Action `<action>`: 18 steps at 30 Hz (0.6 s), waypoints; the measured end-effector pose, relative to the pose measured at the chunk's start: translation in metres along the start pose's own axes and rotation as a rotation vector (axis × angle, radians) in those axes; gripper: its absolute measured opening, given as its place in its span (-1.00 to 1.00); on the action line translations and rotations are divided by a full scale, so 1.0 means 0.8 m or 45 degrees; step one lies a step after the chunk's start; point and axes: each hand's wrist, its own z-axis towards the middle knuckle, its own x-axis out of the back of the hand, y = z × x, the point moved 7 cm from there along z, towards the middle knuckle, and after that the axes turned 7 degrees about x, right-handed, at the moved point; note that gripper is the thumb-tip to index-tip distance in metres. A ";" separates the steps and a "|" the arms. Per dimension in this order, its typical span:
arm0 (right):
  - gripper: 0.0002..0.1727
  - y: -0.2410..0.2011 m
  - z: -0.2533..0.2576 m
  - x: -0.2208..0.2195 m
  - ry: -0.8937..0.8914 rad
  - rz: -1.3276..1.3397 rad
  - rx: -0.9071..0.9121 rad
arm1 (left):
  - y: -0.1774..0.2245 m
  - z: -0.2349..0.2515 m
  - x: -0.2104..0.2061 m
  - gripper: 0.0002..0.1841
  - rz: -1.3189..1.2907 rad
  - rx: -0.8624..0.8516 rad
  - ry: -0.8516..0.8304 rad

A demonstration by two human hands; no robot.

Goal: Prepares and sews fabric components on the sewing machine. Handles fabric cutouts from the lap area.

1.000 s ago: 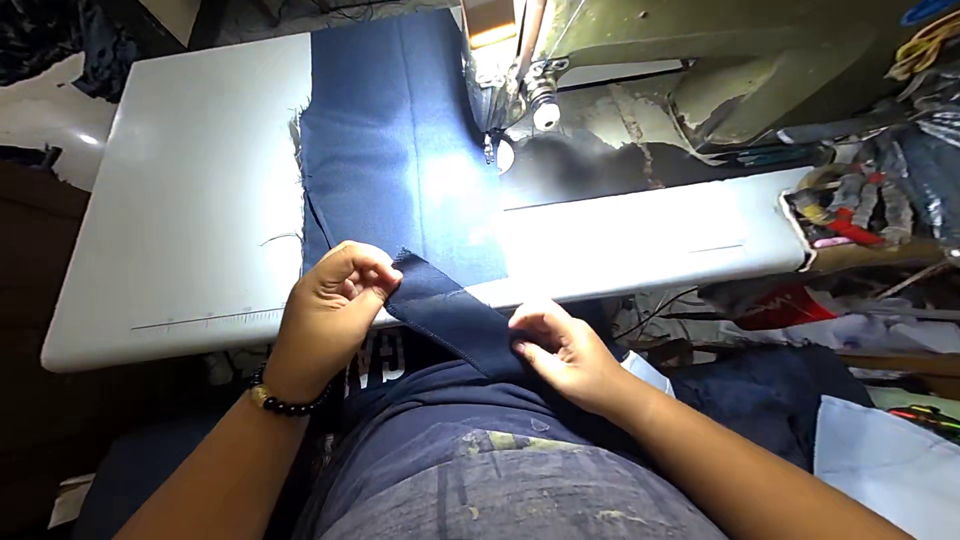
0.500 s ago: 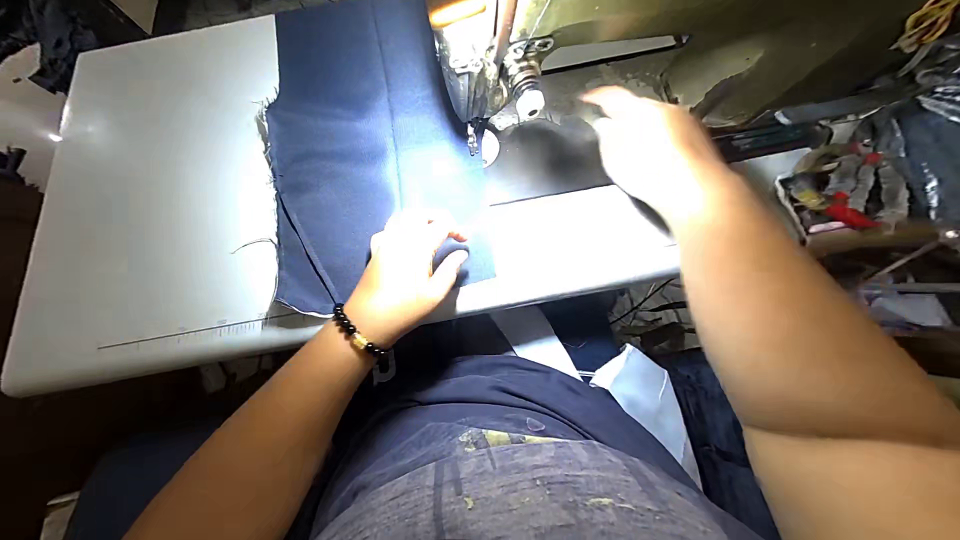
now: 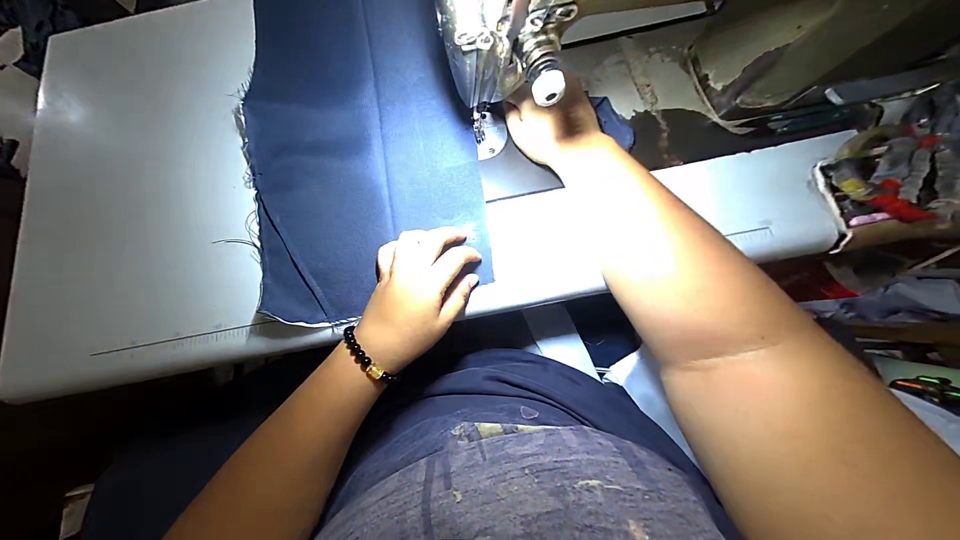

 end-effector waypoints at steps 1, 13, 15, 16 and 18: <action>-0.58 0.001 0.000 0.000 0.012 0.001 -0.002 | 0.001 0.002 -0.001 -0.66 -0.013 -0.005 0.000; -0.59 0.004 0.001 0.001 0.045 0.021 -0.015 | 0.007 0.007 -0.004 -0.68 -0.026 -0.004 0.007; -0.59 0.004 0.001 0.001 0.058 0.029 -0.008 | 0.007 0.007 -0.005 -0.68 -0.020 -0.009 0.009; -0.59 0.005 0.001 0.001 0.061 0.034 -0.007 | 0.006 0.006 -0.005 -0.67 -0.017 -0.007 0.005; -0.59 0.006 0.001 0.000 0.074 0.044 -0.010 | 0.006 0.005 -0.005 -0.67 -0.013 -0.004 0.011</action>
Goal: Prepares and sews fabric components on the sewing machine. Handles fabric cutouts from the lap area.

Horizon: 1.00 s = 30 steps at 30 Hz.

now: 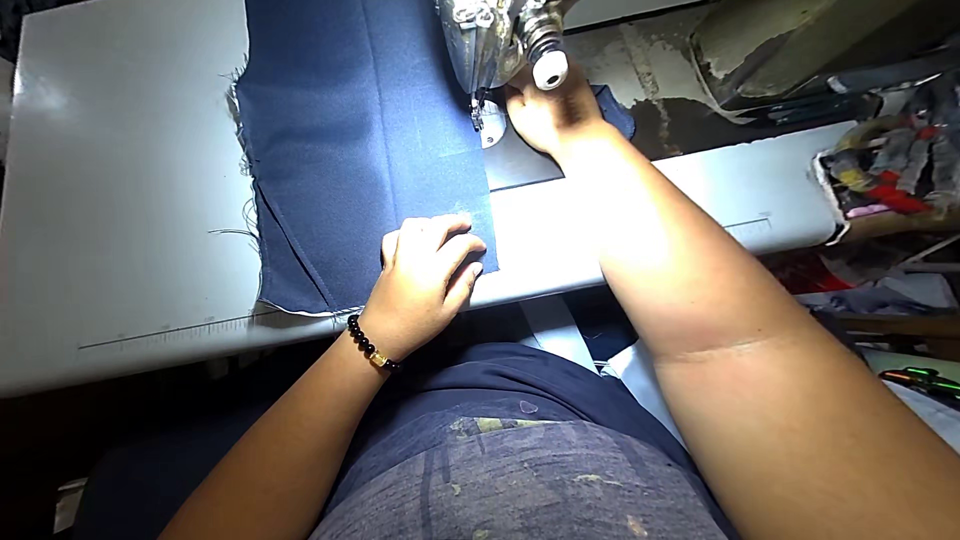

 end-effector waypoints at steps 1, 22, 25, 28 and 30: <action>-0.59 0.000 0.000 0.000 0.002 0.000 -0.003 | 0.000 0.000 0.000 -0.67 0.001 -0.004 0.005; -0.84 -0.173 -0.271 0.088 -0.199 1.125 0.792 | 0.065 -0.048 0.021 -0.35 -0.752 -0.314 -0.535; -0.84 -0.152 -0.271 0.100 -0.116 1.001 0.746 | 0.057 -0.056 0.014 -0.65 -0.777 -0.275 -0.574; -0.82 -0.132 -0.278 0.101 -0.065 0.973 0.715 | 0.020 -0.068 0.028 -0.78 -0.782 -0.039 -0.425; -0.82 -0.120 -0.283 0.091 -0.022 0.974 0.680 | -0.004 -0.081 0.043 -0.81 -0.751 0.074 -0.352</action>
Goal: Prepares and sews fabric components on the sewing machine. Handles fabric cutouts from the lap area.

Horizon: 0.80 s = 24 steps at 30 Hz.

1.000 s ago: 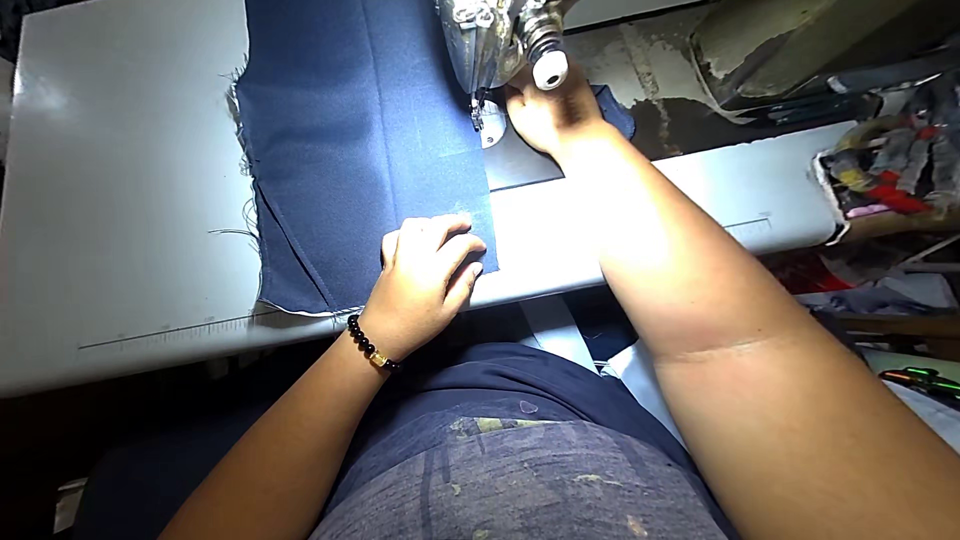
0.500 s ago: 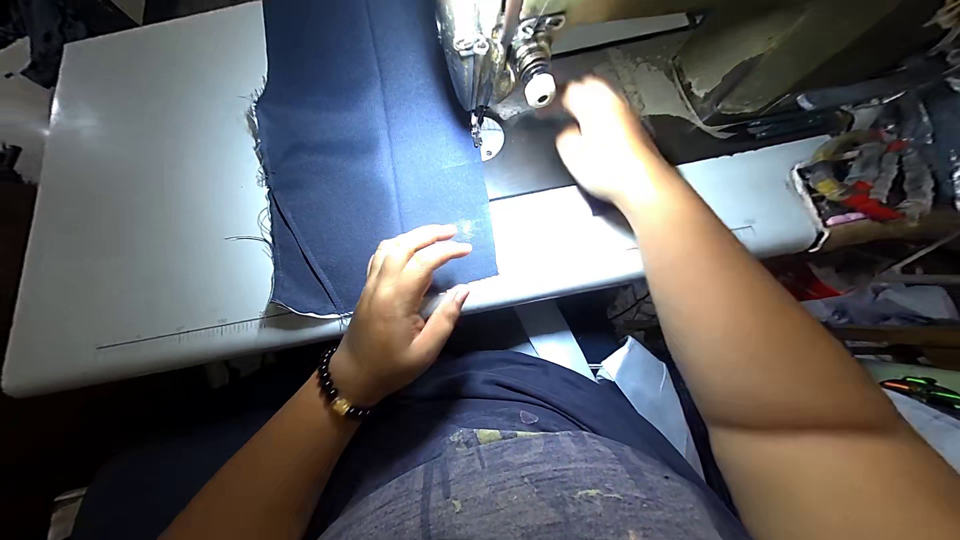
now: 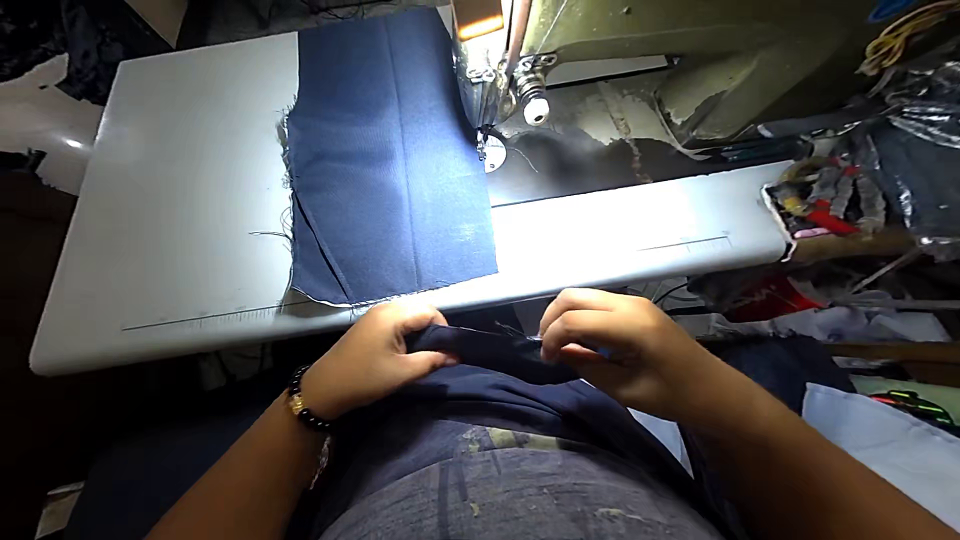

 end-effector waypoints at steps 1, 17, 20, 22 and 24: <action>-0.82 0.007 -0.006 -0.002 0.027 0.005 -0.017 | -0.004 -0.007 0.013 -0.82 0.019 0.027 0.036; -0.73 0.090 0.042 -0.053 0.164 -0.512 -0.025 | -0.022 0.229 0.118 -0.80 0.560 0.255 0.454; -0.75 0.094 0.034 -0.055 0.205 -0.527 0.000 | -0.026 0.234 0.107 -0.89 0.649 0.187 0.432; -0.74 0.094 0.032 -0.054 0.230 -0.521 0.014 | -0.027 0.236 0.102 -0.81 0.674 0.157 0.428; -0.74 0.094 0.034 -0.052 0.251 -0.471 0.035 | -0.027 0.237 0.099 -0.76 0.701 0.140 0.440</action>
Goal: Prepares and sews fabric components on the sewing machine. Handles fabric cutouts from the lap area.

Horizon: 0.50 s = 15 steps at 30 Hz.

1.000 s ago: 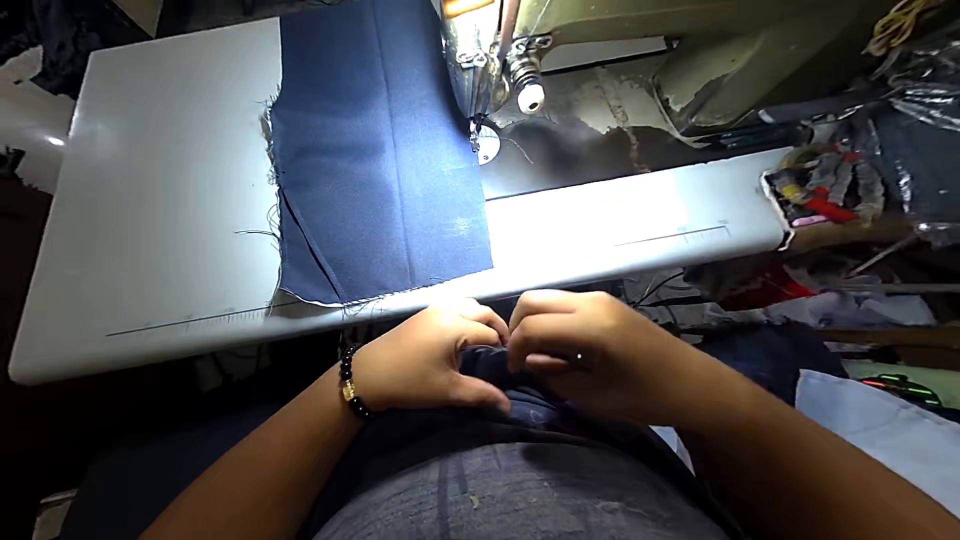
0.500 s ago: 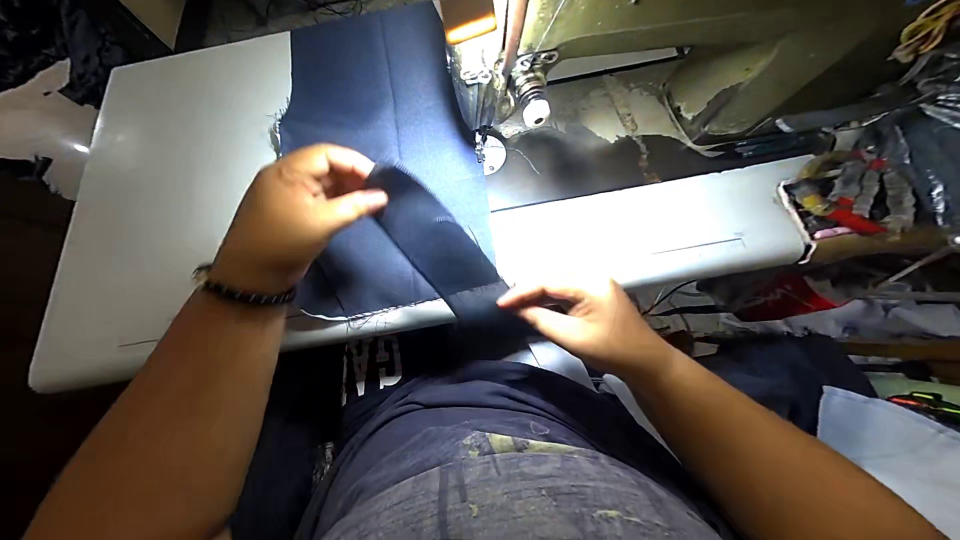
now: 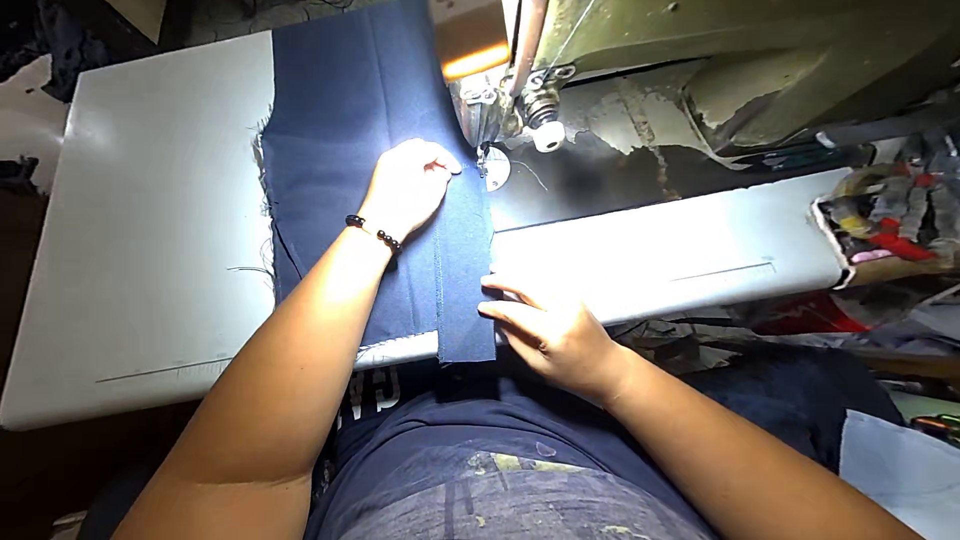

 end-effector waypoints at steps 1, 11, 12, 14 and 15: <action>-0.74 0.000 0.002 0.001 0.016 0.022 0.005 | 0.000 0.000 -0.001 -0.76 0.006 -0.004 0.015; -0.74 0.003 0.004 0.002 0.041 0.034 -0.005 | 0.005 0.001 -0.010 -0.66 0.032 -0.126 0.134; -0.74 0.003 0.004 0.001 0.034 0.030 -0.011 | 0.006 0.001 -0.010 -0.65 0.042 -0.121 0.135; -0.74 0.002 0.005 0.000 0.023 0.016 -0.010 | 0.008 0.000 -0.012 -0.63 0.066 -0.096 0.126; -0.74 0.002 0.005 -0.001 0.020 0.013 -0.009 | 0.008 0.000 -0.012 -0.61 0.080 -0.082 0.117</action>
